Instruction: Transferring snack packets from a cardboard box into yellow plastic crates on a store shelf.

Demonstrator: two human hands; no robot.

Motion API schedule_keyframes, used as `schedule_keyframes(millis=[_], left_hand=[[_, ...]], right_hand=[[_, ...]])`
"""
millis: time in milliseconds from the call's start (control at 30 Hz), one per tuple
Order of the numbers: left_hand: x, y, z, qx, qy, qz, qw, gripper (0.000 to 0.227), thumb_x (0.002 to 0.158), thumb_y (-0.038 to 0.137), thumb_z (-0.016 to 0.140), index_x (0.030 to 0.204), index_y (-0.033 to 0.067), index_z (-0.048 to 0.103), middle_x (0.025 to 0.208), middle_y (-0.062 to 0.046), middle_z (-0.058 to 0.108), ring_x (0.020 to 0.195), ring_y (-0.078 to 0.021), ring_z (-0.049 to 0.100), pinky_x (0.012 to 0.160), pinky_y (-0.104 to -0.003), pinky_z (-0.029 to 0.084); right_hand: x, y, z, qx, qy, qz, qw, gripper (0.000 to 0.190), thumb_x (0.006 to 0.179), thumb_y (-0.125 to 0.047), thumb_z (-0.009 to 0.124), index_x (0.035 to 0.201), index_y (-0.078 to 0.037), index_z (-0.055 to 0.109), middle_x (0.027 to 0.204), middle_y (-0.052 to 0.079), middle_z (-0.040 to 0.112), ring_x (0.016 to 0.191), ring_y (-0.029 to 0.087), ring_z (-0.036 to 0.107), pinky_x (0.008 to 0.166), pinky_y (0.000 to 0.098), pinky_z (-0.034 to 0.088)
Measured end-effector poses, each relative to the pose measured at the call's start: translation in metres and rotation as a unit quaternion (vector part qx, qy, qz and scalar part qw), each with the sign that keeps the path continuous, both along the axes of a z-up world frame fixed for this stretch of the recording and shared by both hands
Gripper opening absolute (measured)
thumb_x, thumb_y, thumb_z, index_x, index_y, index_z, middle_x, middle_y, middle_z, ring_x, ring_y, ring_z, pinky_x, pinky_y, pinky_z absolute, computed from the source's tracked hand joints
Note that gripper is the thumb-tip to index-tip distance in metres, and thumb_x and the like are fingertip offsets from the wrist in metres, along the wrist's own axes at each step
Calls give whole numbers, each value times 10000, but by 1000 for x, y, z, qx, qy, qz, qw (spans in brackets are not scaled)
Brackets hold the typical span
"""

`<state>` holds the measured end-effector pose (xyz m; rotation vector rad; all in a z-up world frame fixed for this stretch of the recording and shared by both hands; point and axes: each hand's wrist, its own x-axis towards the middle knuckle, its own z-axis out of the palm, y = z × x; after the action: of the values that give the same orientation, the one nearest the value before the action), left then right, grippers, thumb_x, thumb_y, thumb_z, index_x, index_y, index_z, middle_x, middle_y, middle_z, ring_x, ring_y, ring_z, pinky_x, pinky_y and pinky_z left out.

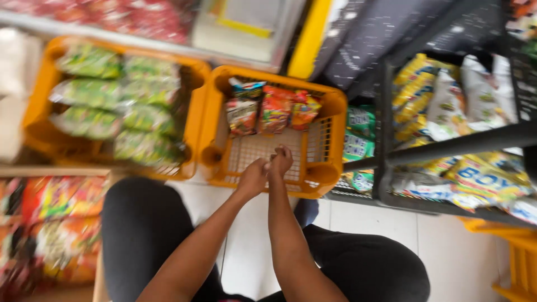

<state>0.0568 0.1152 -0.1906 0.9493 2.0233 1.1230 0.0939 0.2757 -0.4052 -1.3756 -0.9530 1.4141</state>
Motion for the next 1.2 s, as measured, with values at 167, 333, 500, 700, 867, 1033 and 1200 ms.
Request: schedule_keyframes(millis=[167,333,500,700,867,1033,1200], left_hand=[[-3,-6,-17,117,52,127,984,286,946,276,564,1102,64,677,1083,-215,696,1053,-421,658,894,-499,508],[-20,-16,-7,197,76,313,926,297,989,308,530,1063,61,677,1033,-194,688,993,-427,657,886,-509,505],[-91,-3,-39,384,-171,370,829,240,1037,198,663,931,-18,653,797,-119,618,727,-213,587,664,-374,500],[-151,-200,109,514,-352,376,686,139,995,201,625,879,125,632,729,9,568,654,-133,543,608,-311,464],[-203,-282,45,626,-483,344,507,162,1021,138,600,877,64,592,788,-52,616,733,-196,593,779,-338,551],[-201,-343,18,564,-406,492,525,187,954,86,471,1006,-32,607,903,-192,671,737,-343,676,666,-527,591],[-193,-339,13,450,-417,525,590,176,961,114,556,1038,-6,659,884,-167,687,722,-325,659,609,-492,556]], right_hand=[[-29,-46,2,13,130,198,971,379,1075,-326,653,760,-150,538,649,-12,523,568,137,488,477,330,391],[-90,-122,117,62,116,394,910,354,1108,-378,591,814,-192,524,697,-38,516,618,112,487,517,305,382],[-117,-165,211,185,23,491,851,243,1074,-353,496,972,-170,618,826,-31,630,735,82,588,602,258,458],[-130,-260,320,5,193,574,796,193,1077,-254,620,1052,-68,666,869,13,652,722,124,588,604,273,446],[-115,-328,367,252,81,628,732,179,1019,-192,676,1088,-29,701,987,16,706,871,123,655,793,267,524],[-90,-364,386,542,63,595,591,128,1004,-156,687,1031,-31,693,1071,65,712,1018,241,693,944,347,530],[-87,-369,386,585,-20,551,595,82,923,-136,714,972,-71,724,1076,70,735,1059,310,643,966,410,492]])
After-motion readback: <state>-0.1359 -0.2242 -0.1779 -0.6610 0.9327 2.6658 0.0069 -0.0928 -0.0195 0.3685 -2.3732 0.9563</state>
